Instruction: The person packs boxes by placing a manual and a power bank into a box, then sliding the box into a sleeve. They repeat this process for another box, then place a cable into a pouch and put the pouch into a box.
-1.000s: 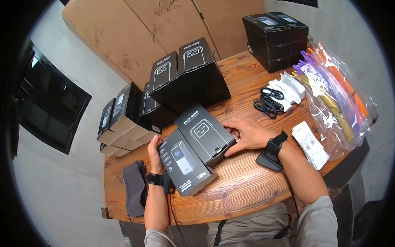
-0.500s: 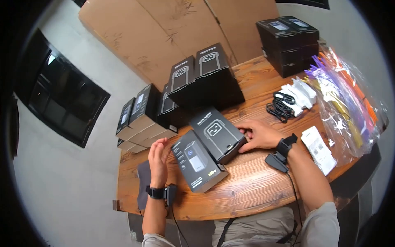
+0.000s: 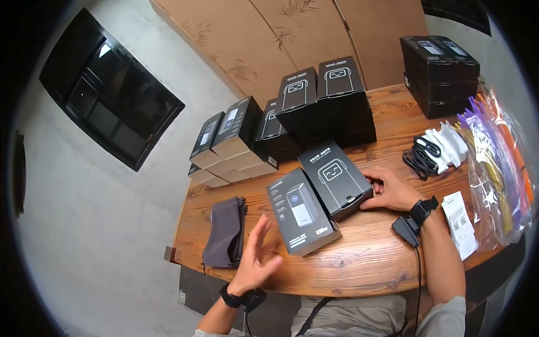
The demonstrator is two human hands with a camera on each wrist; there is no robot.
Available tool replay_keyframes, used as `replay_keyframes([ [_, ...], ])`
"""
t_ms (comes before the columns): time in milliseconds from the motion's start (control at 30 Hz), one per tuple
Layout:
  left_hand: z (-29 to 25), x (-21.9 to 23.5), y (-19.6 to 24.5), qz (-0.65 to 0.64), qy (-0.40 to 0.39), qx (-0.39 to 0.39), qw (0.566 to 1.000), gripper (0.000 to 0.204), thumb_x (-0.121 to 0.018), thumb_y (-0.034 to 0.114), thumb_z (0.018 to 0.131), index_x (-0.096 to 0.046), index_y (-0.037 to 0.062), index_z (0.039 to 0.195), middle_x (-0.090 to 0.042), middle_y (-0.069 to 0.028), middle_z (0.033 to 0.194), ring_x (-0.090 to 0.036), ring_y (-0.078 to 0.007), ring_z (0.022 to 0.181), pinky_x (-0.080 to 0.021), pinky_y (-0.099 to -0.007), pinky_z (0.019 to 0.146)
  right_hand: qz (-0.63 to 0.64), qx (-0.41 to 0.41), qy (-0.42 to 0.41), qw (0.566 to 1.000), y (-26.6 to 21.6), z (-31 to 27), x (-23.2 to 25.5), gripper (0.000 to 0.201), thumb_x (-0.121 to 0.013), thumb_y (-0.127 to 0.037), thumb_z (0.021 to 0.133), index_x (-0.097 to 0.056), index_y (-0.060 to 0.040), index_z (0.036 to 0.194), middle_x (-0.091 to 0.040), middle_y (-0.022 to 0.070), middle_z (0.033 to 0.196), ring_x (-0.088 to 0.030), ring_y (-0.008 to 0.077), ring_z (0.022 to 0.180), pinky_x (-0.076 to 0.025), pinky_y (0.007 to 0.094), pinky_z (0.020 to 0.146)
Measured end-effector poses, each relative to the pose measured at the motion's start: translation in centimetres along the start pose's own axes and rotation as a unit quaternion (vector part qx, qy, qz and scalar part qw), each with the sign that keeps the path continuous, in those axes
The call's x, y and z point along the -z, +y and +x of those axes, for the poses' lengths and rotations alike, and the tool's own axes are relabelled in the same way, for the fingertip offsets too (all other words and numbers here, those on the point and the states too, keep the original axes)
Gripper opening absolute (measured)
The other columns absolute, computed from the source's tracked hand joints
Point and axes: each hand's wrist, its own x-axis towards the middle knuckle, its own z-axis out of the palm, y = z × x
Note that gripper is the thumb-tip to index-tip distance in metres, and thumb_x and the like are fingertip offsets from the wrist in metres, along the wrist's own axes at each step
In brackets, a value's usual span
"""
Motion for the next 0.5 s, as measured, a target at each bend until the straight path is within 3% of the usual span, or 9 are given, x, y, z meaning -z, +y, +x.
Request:
replay_keyframes([
  [67,-0.7,-1.2,0.1,0.018,-0.029,-0.003,0.999,0.106,-0.077,0.008,0.078,-0.003,0.0081,0.154,-0.006,-0.012,0.16,-0.013,-0.0288,0.148,-0.026,-0.045,0.115,-0.004,0.003,0.003,1.0,0.1,0.0,0.0,0.072,-0.088,-0.023,0.062,-0.06,-0.0024,0.125,-0.053,0.0014,0.089,-0.046,0.01,0.074,-0.042,0.0228,0.066],
  [167,-0.8,-2.5,-1.6,0.067,-0.001,0.008,0.998,0.11,-0.078,0.01,0.078,0.002,0.0082,0.154,-0.006,-0.0158,0.16,-0.013,-0.0308,0.148,-0.026,-0.0446,0.115,-0.008,0.004,0.003,1.0,0.2,0.0,-0.1,0.071,-0.088,-0.023,0.063,-0.061,-0.0028,0.125,-0.053,0.0014,0.088,-0.046,0.0102,0.074,-0.041,0.023,0.066],
  [200,-0.8,-2.6,-2.2,0.059,-0.002,0.015,0.998,0.105,-0.072,0.006,0.083,0.006,0.007,0.154,-0.006,-0.0199,0.159,-0.015,-0.0324,0.147,-0.026,-0.0428,0.115,-0.007,0.004,0.002,1.0,0.1,0.1,-0.1,0.07,-0.088,-0.023,0.063,-0.061,-0.003,0.125,-0.053,0.0015,0.088,-0.046,0.0102,0.073,-0.041,0.023,0.066],
  [300,-0.1,-3.6,-1.7,-0.038,0.062,0.021,0.997,0.091,-0.063,0.007,0.089,0.001,0.0013,0.153,-0.016,-0.028,0.155,-0.031,-0.0317,0.141,-0.034,-0.0375,0.112,-0.008,-0.008,-0.001,1.0,-0.3,0.0,0.0,0.07,-0.088,-0.022,0.063,-0.061,-0.0035,0.125,-0.054,0.0016,0.089,-0.045,0.0102,0.073,-0.041,0.0231,0.066],
  [400,-0.2,-3.3,-2.5,0.071,0.107,-0.027,0.991,0.077,-0.052,0.002,0.093,-0.004,-0.0015,0.152,-0.034,-0.0281,0.148,-0.046,-0.0275,0.132,-0.04,-0.0316,0.105,-0.007,-0.01,0.002,1.0,-0.4,0.0,-0.1,0.07,-0.088,-0.022,0.063,-0.061,-0.0036,0.125,-0.054,0.0016,0.089,-0.045,0.0102,0.073,-0.042,0.0232,0.067],
  [500,-0.5,-2.0,-2.3,0.119,0.116,0.044,0.985,0.067,-0.048,0.003,0.094,-0.013,-0.0042,0.151,-0.051,-0.0254,0.136,-0.059,-0.0223,0.116,-0.048,-0.0289,0.094,-0.015,-0.007,0.005,1.0,0.0,-0.1,0.0,0.07,-0.088,-0.022,0.063,-0.061,-0.0033,0.125,-0.054,0.0015,0.089,-0.045,0.0103,0.073,-0.042,0.0233,0.067],
])
